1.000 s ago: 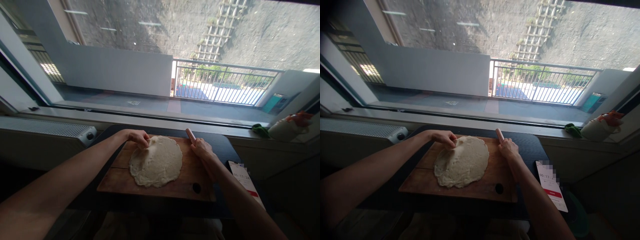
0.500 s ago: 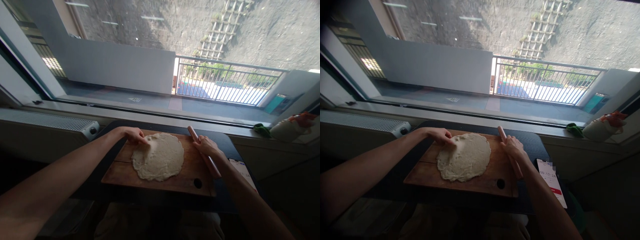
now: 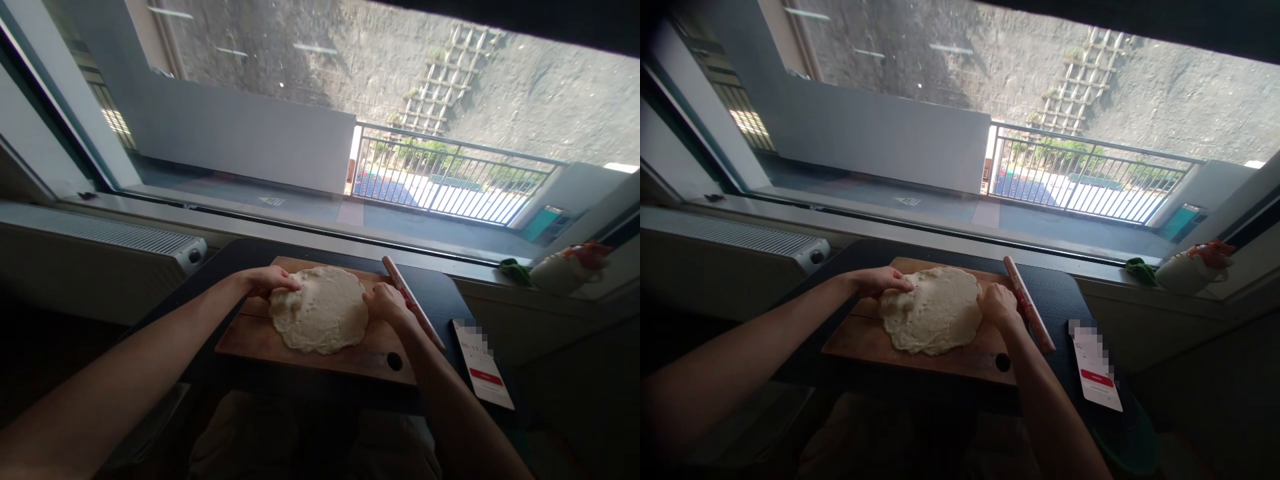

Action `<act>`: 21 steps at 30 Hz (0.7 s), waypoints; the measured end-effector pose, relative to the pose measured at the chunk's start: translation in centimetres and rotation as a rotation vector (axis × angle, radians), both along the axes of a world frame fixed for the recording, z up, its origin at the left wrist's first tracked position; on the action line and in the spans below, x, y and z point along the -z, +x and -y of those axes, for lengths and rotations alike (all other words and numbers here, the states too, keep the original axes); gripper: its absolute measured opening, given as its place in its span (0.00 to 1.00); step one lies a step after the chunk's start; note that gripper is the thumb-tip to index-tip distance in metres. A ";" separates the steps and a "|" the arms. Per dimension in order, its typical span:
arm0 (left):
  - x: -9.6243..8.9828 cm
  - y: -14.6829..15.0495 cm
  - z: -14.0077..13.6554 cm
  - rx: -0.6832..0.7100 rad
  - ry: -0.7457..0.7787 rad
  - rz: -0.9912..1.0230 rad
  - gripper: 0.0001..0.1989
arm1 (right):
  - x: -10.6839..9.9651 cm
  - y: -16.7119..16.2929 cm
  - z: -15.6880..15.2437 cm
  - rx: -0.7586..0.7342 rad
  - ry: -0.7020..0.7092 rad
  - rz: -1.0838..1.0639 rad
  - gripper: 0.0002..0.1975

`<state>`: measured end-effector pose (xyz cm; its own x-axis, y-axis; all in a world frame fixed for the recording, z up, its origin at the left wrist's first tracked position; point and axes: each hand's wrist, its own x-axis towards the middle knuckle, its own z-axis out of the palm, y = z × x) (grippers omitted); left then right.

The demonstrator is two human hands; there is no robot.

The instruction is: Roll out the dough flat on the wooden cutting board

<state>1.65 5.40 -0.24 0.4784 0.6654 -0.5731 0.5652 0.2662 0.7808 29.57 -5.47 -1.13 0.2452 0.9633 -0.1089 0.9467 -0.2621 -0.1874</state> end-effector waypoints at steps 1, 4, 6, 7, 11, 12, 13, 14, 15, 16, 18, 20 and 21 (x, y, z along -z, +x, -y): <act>0.2 -0.2 0.4 -0.007 -0.019 0.060 0.28 | 0.0 -0.4 -0.3 0.009 -0.007 -0.008 0.18; 0.6 -0.8 1.3 -0.049 -0.049 0.276 0.26 | 0.0 -1.0 -1.1 0.029 -0.033 -0.039 0.20; 0.8 -1.2 1.8 -0.080 -0.099 0.380 0.24 | -0.2 -1.1 -1.5 0.033 -0.050 -0.065 0.20; 0.9 -1.3 2.1 -0.092 -0.136 0.404 0.24 | -0.2 -1.1 -1.7 0.029 -0.055 -0.081 0.20; 1.2 -1.9 3.0 -0.104 -0.245 0.379 0.24 | 0.1 -1.2 -1.7 -0.016 -0.016 -0.164 0.14; 1.4 -2.0 3.2 -0.107 -0.249 0.379 0.24 | 0.3 -1.4 -1.4 -0.025 0.007 -0.188 0.13; 1.5 -2.1 3.3 -0.110 -0.249 0.392 0.24 | 0.6 -1.5 -1.1 -0.030 0.027 -0.215 0.12; 1.8 -2.2 3.3 -0.111 -0.246 0.414 0.23 | 1.0 -1.6 -0.8 -0.029 0.040 -0.245 0.13; 2.1 -2.3 3.3 -0.115 -0.239 0.440 0.23 | 1.4 -1.7 -0.4 -0.026 0.046 -0.279 0.14; 2.4 -2.3 3.2 -0.120 -0.230 0.458 0.24 | 1.7 -1.7 0.0 -0.020 0.044 -0.315 0.15; 2.8 -2.3 3.0 -0.138 -0.210 0.474 0.24 | 2.1 -1.7 0.3 -0.016 0.024 -0.389 0.14; 3.0 -2.0 3.2 -0.170 -0.187 0.484 0.24 | 2.0 -1.4 -0.2 -0.027 0.016 -0.456 0.13; 3.0 -1.8 3.5 -0.195 -0.166 0.493 0.24 | 1.8 -1.1 -0.8 -0.031 0.024 -0.480 0.12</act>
<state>-0.14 1.92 -3.20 0.5934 0.6885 -0.4169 0.0715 0.4709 0.8793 28.45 -4.70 -2.92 0.1437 0.9731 -0.1800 0.7590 -0.2251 -0.6110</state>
